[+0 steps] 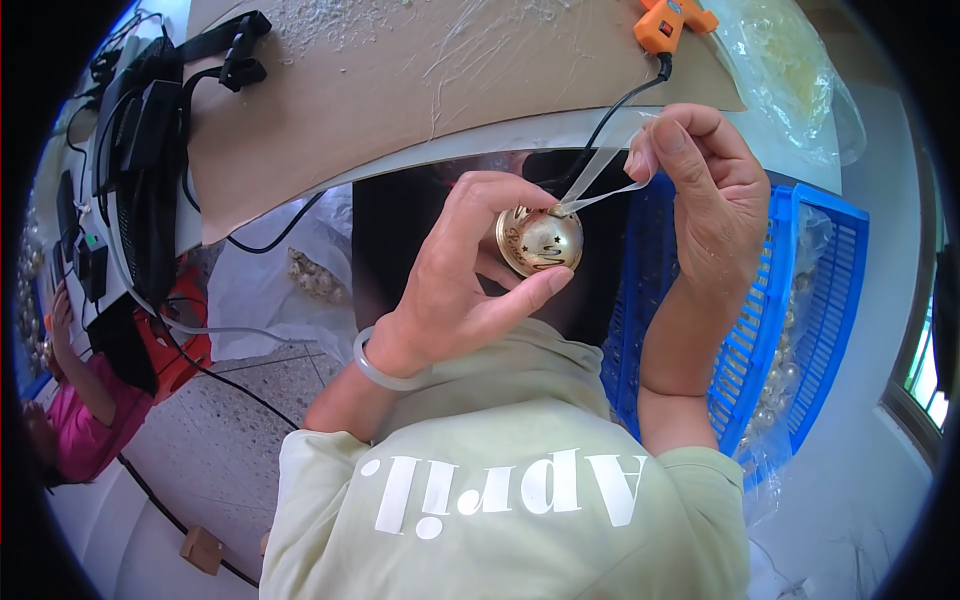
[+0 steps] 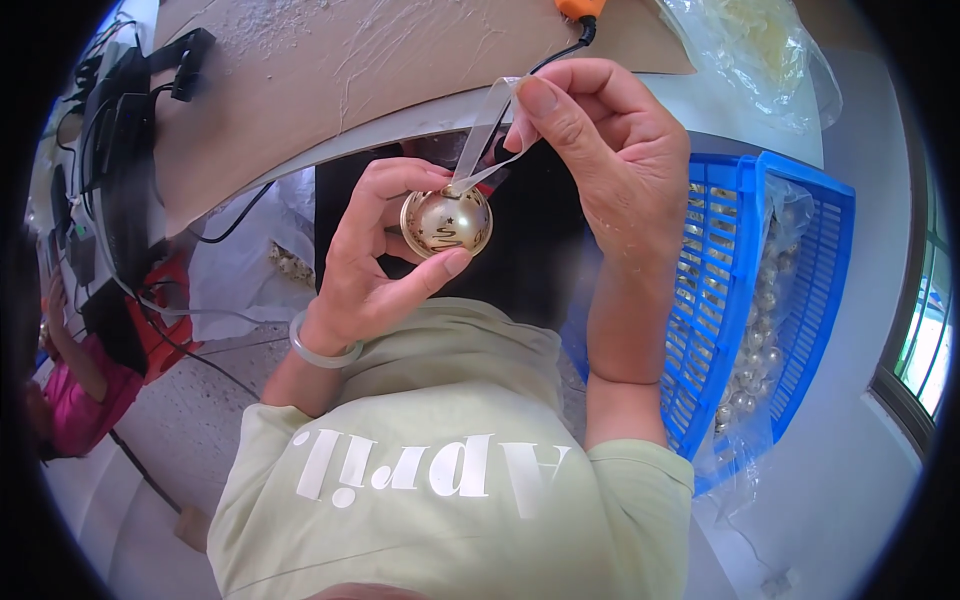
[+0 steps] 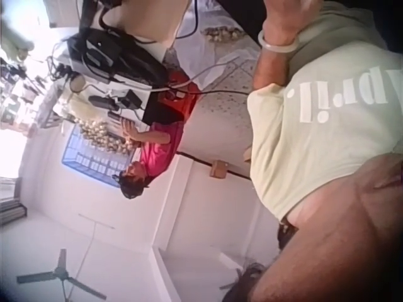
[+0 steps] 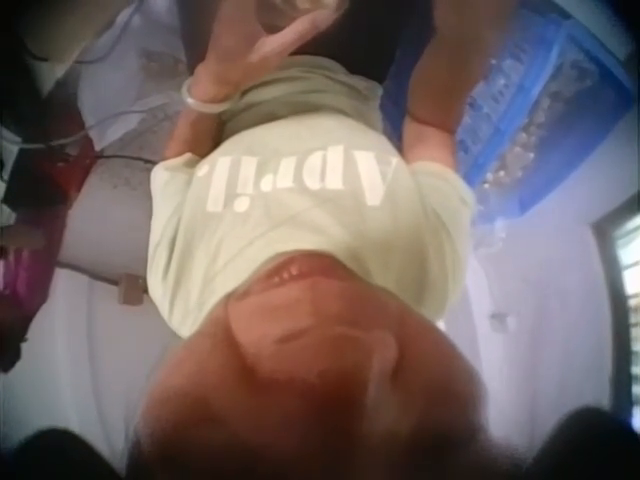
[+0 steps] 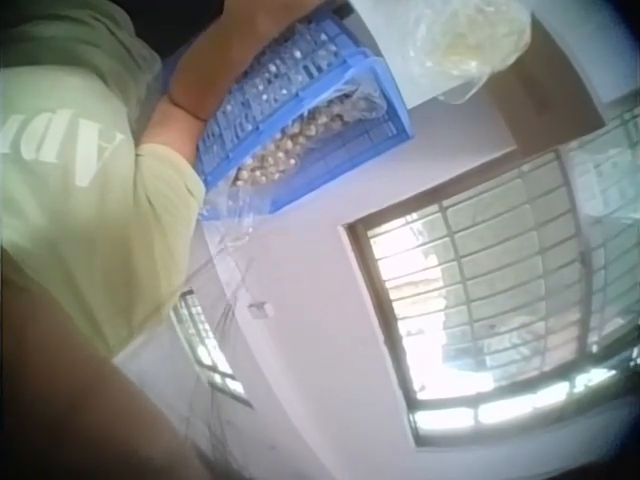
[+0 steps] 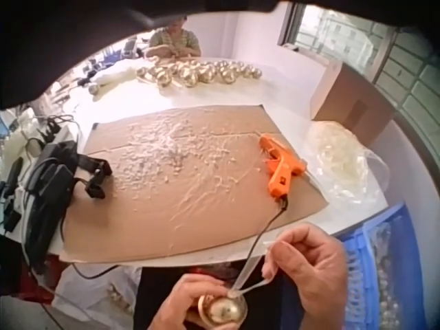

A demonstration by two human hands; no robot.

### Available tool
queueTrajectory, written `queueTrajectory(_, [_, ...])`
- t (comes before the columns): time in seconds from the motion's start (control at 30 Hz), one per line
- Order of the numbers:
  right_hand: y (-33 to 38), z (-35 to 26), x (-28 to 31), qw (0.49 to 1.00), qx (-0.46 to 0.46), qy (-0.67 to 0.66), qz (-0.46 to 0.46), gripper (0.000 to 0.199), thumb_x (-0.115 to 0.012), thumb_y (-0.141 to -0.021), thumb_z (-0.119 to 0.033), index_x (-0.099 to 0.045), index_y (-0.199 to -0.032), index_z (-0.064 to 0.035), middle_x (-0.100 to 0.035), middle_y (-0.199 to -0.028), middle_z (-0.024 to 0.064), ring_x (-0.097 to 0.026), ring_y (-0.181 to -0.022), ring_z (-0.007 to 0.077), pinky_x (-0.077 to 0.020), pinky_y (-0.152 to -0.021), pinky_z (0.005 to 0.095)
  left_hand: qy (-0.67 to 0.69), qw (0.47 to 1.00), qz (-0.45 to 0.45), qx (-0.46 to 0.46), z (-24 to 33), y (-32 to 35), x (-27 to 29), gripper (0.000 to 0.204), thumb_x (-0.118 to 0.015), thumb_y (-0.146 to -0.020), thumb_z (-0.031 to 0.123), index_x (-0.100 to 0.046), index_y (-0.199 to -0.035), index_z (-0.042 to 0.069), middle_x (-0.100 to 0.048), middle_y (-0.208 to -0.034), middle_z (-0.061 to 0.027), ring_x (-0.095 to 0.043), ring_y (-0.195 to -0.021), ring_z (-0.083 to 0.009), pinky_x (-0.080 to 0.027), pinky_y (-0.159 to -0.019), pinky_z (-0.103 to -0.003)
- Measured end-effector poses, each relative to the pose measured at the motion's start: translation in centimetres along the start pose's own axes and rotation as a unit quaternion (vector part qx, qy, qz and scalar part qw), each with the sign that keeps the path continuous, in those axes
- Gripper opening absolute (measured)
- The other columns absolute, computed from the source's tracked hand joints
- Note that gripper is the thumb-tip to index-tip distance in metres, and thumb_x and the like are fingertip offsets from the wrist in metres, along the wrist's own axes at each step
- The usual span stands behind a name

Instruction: The person is using a hot glue gun to attach white ribbons and decorative bows onto gold spherical ornaments at a manual workstation.

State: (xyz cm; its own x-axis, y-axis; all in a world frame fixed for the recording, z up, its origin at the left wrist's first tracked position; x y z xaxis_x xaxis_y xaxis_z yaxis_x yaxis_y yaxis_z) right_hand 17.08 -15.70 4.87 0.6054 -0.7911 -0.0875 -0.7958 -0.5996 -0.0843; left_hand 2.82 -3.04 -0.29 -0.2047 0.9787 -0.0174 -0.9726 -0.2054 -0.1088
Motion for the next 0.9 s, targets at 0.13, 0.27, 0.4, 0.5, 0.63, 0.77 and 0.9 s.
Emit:
queueTrajectory(0.13, [0.3, -0.4, 0.2, 1.000, 0.004, -0.001, -0.011, 0.017, -0.061, -0.094, -0.014, -0.061, -0.098, 0.0019, -0.060, -0.077, 0.0073, -0.057, -0.073, 0.0150, -0.0467, -0.072, 0.0284, 0.005, 1.000, -0.003, 0.007, -0.3, 0.1, -0.1, 0.053, -0.075, -0.076, 0.001, -0.047, -0.121, 0.001, -0.045, -0.123, -0.0131, -0.060, -0.106, -0.0208, -0.059, -0.074, -0.025])
queueTrajectory(0.27, [0.3, -0.4, 0.1, 1.000, 0.011, 0.009, -0.013, 0.017, -0.060, -0.095, -0.015, -0.061, -0.099, 0.0018, -0.062, -0.079, 0.0082, -0.057, -0.074, 0.0145, -0.0465, -0.073, 0.0278, 0.014, 1.000, 0.005, 0.002, -0.4, 0.0, -0.1, 0.051, -0.077, -0.074, 0.003, -0.049, -0.117, 0.002, -0.047, -0.116, -0.0112, -0.060, -0.100, -0.0193, -0.060, -0.069, -0.024])
queueTrajectory(0.4, [-0.1, 0.0, 0.0, 0.999, 0.013, 0.023, 0.018, 0.017, -0.059, -0.095, -0.016, -0.061, -0.100, 0.0008, -0.063, -0.083, 0.0085, -0.058, -0.076, 0.0136, -0.0462, -0.075, 0.0267, 0.028, 1.000, -0.006, -0.012, -0.5, -0.1, -0.1, 0.051, -0.079, -0.072, 0.005, -0.051, -0.114, 0.003, -0.047, -0.112, -0.0098, -0.059, -0.097, -0.0175, -0.059, -0.065, -0.022])
queueTrajectory(0.5, [-0.5, 0.4, -0.3, 0.999, -0.004, 0.028, 0.031, 0.017, -0.059, -0.095, -0.017, -0.061, -0.099, -0.0003, -0.065, -0.084, 0.0080, -0.059, -0.076, 0.0124, -0.0462, -0.074, 0.0254, 0.045, 0.999, -0.022, -0.011, -0.6, -0.1, 0.0, 0.051, -0.080, -0.072, 0.006, -0.051, -0.113, 0.003, -0.046, -0.111, -0.0092, -0.059, -0.097, -0.0163, -0.058, -0.063, -0.021])
queueTrajectory(0.63, [-1.1, 1.4, -0.2, 0.998, -0.044, 0.035, 0.014, 0.018, -0.060, -0.095, -0.019, -0.062, -0.096, -0.0018, -0.066, -0.083, 0.0061, -0.060, -0.074, 0.0094, -0.0464, -0.069, 0.0225, 0.070, 0.997, -0.041, -0.002, -0.6, 0.0, 0.1, 0.051, -0.081, -0.071, 0.006, -0.052, -0.112, 0.004, -0.045, -0.113, -0.0092, -0.058, -0.097, -0.0145, -0.057, -0.061, -0.019])
queueTrajectory(0.77, [-1.1, 2.1, -0.6, 0.995, -0.069, 0.077, -0.010, 0.018, -0.063, -0.093, -0.020, -0.062, -0.094, -0.0026, -0.066, -0.080, 0.0036, -0.059, -0.069, 0.0064, -0.0459, -0.062, 0.0196, 0.068, 0.996, -0.048, -0.009, 0.0, 0.1, 0.0, 0.051, -0.082, -0.070, 0.007, -0.052, -0.111, 0.004, -0.044, -0.118, -0.0109, -0.057, -0.098, -0.0140, -0.055, -0.060, -0.019])
queueTrajectory(0.9, [-1.0, 2.6, -1.3, 0.984, -0.082, 0.157, 0.000, 0.017, -0.066, -0.091, -0.019, -0.062, -0.094, -0.0022, -0.065, -0.076, 0.0015, -0.057, -0.064, 0.0041, -0.0448, -0.056, 0.0178, 0.053, 0.997, -0.041, -0.036, 1.0, 0.1, 0.2, 0.051, -0.083, -0.069, 0.008, -0.052, -0.110, 0.004, -0.043, -0.125, -0.0140, -0.056, -0.099, -0.0146, -0.054, -0.059, -0.019])
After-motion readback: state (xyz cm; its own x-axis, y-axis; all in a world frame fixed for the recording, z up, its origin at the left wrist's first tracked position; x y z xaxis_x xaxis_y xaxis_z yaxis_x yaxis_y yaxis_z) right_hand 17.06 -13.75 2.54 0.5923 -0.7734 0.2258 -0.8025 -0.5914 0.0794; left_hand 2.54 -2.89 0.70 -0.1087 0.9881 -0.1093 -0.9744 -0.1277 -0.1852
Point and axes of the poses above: each hand's wrist, its own y-axis away from the middle knuckle, its own x-axis out of the back of the hand, z = x × y, the point moved 3 cm from there along -y, towards the middle knuckle
